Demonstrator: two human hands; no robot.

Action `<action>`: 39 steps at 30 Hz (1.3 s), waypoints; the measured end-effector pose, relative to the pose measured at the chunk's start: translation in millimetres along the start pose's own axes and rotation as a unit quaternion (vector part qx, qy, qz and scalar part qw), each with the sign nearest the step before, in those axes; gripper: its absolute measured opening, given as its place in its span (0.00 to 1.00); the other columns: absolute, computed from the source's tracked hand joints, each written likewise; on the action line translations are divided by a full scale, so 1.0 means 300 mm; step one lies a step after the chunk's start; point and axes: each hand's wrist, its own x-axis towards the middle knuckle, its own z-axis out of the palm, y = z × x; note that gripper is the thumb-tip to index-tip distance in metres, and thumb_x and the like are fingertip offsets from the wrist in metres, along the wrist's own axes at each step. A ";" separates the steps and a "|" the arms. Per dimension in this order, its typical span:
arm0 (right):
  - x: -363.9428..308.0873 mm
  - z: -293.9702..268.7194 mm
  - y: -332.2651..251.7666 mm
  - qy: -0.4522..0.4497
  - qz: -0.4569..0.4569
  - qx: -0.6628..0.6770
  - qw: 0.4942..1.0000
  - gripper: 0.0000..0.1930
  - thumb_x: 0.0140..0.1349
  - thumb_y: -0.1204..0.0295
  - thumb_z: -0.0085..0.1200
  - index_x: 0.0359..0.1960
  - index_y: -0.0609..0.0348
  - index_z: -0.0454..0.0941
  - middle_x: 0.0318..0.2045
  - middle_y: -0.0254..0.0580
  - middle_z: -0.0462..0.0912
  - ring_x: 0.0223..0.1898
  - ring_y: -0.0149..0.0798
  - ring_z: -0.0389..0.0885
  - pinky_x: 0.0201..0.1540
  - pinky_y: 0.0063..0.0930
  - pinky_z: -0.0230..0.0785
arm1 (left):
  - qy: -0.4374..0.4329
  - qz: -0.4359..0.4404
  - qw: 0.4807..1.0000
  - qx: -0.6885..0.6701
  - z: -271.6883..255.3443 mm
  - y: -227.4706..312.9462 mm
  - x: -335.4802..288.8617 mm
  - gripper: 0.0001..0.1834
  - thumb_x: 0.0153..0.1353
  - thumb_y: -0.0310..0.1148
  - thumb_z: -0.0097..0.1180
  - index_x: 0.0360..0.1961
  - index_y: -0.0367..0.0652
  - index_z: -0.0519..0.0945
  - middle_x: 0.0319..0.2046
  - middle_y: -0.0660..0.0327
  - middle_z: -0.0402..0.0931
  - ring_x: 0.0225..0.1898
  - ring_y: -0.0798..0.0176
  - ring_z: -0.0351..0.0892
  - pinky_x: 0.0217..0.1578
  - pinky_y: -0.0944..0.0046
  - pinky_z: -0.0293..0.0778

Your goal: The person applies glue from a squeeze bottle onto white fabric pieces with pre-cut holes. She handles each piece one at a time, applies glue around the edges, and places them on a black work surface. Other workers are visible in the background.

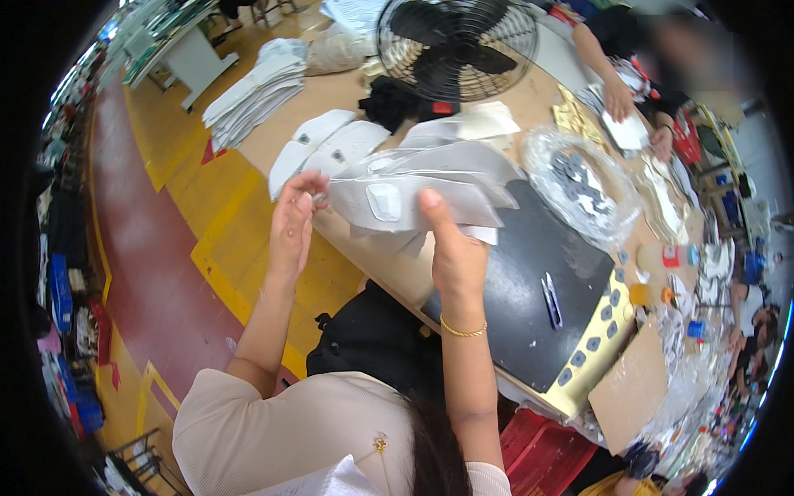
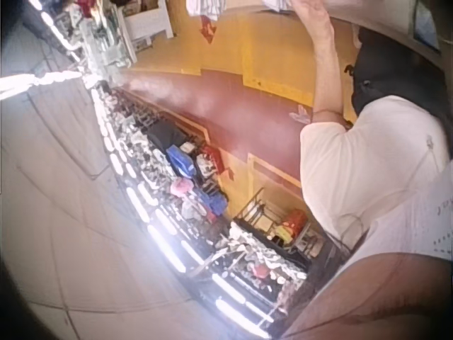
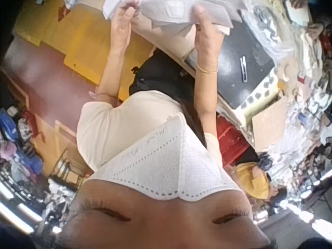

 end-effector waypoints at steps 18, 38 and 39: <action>-0.327 -0.503 -0.125 0.086 0.013 0.168 0.982 0.28 0.58 0.76 0.53 0.61 0.60 0.60 0.57 0.44 0.69 0.58 0.42 0.68 0.63 0.43 0.59 | -0.533 -0.439 0.696 -0.198 0.347 -0.226 0.000 0.49 0.53 0.68 0.46 0.66 0.43 0.54 0.60 0.46 0.62 0.53 0.41 0.71 0.43 0.46 0.77; -0.394 -0.594 -0.125 0.233 0.036 0.148 0.961 0.19 0.67 0.74 0.40 0.60 0.57 0.58 0.58 0.47 0.66 0.60 0.44 0.65 0.61 0.46 0.61 | -0.404 -0.590 0.688 -0.122 0.494 -0.187 -0.008 0.27 0.58 0.35 0.59 0.56 0.36 0.68 0.51 0.53 0.73 0.50 0.61 0.75 0.50 0.60 0.75; -0.392 -0.603 -0.114 0.236 0.018 0.140 0.962 0.19 0.67 0.75 0.40 0.60 0.54 0.57 0.58 0.47 0.66 0.61 0.44 0.64 0.61 0.47 0.61 | -0.390 -0.614 0.677 -0.115 0.501 -0.191 0.000 0.27 0.58 0.35 0.59 0.56 0.36 0.68 0.51 0.54 0.73 0.49 0.60 0.76 0.50 0.59 0.75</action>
